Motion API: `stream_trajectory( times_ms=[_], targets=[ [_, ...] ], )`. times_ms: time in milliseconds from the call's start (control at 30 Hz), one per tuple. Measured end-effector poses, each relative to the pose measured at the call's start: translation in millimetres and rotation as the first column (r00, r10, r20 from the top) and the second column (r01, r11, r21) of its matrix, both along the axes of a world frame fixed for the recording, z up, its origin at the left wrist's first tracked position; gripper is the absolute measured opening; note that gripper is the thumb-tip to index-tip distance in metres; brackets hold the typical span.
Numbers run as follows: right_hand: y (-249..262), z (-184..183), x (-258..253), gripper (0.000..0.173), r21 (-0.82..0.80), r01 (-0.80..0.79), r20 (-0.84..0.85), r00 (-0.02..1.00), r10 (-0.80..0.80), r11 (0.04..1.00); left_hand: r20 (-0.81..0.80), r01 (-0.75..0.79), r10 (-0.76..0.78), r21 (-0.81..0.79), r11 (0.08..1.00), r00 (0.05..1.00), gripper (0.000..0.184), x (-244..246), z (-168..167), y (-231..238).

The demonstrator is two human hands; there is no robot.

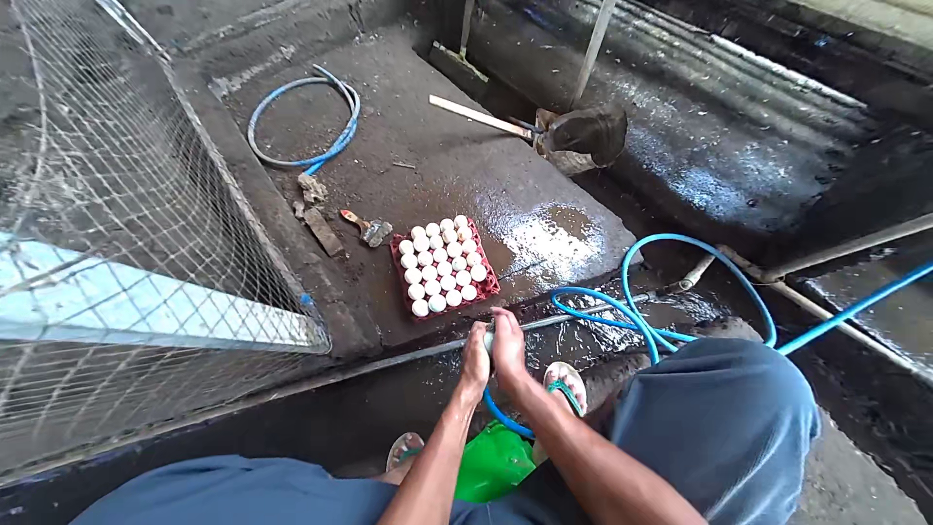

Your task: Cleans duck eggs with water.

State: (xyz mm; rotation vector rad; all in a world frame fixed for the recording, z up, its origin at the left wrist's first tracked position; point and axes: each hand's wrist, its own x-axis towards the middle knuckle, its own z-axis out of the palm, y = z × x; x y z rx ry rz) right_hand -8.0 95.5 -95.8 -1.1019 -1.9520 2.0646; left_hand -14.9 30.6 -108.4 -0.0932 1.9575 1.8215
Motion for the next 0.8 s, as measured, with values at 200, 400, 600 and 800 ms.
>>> stream_trajectory(
  times_ms=[200,400,600,800],
  targets=[
    [27,-16,-18,0.040,-0.180,-0.032,0.093,0.994,0.050,0.983,0.199,0.005,-0.016,0.054,0.999,0.980,0.046,-2,5,-1],
    [1,-6,0,0.046,0.090,-0.103,-0.094,0.989,0.112,0.991,0.030,-0.035,0.032,0.104,0.994,0.999,0.044,-6,0,-7],
    [0,6,-2,0.043,0.021,-0.103,-0.024,0.994,0.104,0.994,-0.081,-0.116,0.114,-0.023,0.993,0.990,0.042,-2,0,4],
    [0,4,-7,0.042,-0.020,-0.078,0.008,0.997,0.079,0.997,-0.071,-0.102,0.097,-0.073,0.992,0.993,0.045,-3,-2,0]
  ],
)
